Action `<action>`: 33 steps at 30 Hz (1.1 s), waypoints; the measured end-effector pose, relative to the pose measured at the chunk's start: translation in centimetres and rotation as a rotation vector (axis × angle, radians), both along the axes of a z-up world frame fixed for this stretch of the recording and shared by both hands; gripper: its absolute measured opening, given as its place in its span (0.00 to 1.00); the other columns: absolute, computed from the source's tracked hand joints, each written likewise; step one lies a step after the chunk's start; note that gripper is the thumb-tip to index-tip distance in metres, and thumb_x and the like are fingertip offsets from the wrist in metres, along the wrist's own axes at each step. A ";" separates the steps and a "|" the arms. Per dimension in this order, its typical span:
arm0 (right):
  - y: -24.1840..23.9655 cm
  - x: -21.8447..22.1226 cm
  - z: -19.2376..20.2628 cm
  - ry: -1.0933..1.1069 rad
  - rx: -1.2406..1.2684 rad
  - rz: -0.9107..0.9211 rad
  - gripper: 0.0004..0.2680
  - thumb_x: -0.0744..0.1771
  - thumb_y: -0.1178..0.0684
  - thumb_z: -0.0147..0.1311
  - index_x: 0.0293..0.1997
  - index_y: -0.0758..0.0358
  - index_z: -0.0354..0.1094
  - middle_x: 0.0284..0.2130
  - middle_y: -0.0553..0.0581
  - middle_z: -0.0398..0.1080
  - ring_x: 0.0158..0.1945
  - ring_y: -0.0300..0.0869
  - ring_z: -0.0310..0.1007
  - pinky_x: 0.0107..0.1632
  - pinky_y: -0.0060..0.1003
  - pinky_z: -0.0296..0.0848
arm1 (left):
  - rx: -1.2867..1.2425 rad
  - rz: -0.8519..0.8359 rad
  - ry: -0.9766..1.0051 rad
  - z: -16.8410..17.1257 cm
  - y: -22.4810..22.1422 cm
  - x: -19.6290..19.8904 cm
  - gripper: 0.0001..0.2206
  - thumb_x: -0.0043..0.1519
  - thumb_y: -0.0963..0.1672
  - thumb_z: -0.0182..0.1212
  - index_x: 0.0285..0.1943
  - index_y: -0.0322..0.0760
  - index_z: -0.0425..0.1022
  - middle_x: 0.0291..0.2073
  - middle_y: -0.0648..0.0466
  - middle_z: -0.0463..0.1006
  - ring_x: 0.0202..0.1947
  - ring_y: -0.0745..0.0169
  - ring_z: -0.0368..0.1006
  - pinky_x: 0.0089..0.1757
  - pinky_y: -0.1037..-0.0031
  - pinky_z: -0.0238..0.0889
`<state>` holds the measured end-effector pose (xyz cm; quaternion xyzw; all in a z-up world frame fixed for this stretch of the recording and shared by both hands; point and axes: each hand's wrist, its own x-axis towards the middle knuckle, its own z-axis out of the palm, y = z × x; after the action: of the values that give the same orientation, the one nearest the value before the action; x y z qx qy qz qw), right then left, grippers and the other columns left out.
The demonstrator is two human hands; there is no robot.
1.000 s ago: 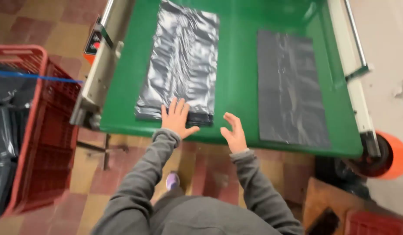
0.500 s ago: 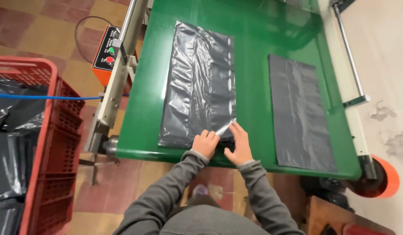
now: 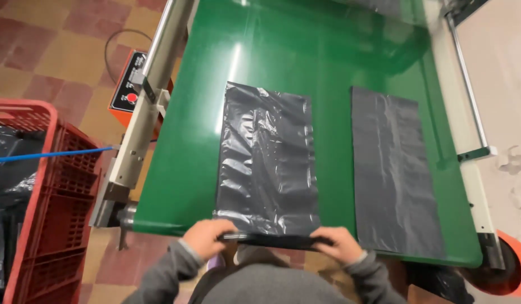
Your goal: The recorder is folding gray plastic bags on a conveyor belt and stacking them in a crate.
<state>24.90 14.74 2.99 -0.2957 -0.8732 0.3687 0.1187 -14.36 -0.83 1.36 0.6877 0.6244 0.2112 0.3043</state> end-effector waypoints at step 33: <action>37.8 -22.3 -8.4 -0.372 0.356 -0.151 0.15 0.61 0.52 0.62 0.50 0.58 0.67 0.44 0.62 0.74 0.50 0.58 0.73 0.50 0.51 0.70 | 0.193 0.405 -0.396 -10.8 34.5 -0.1 0.25 0.63 0.57 0.57 0.60 0.38 0.71 0.50 0.48 0.77 0.50 0.47 0.76 0.46 0.61 0.67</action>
<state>2.55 52.57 -5.38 -0.3970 -0.9066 0.1387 0.0335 -14.46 33.68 -9.40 0.5205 0.6543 0.4560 0.3050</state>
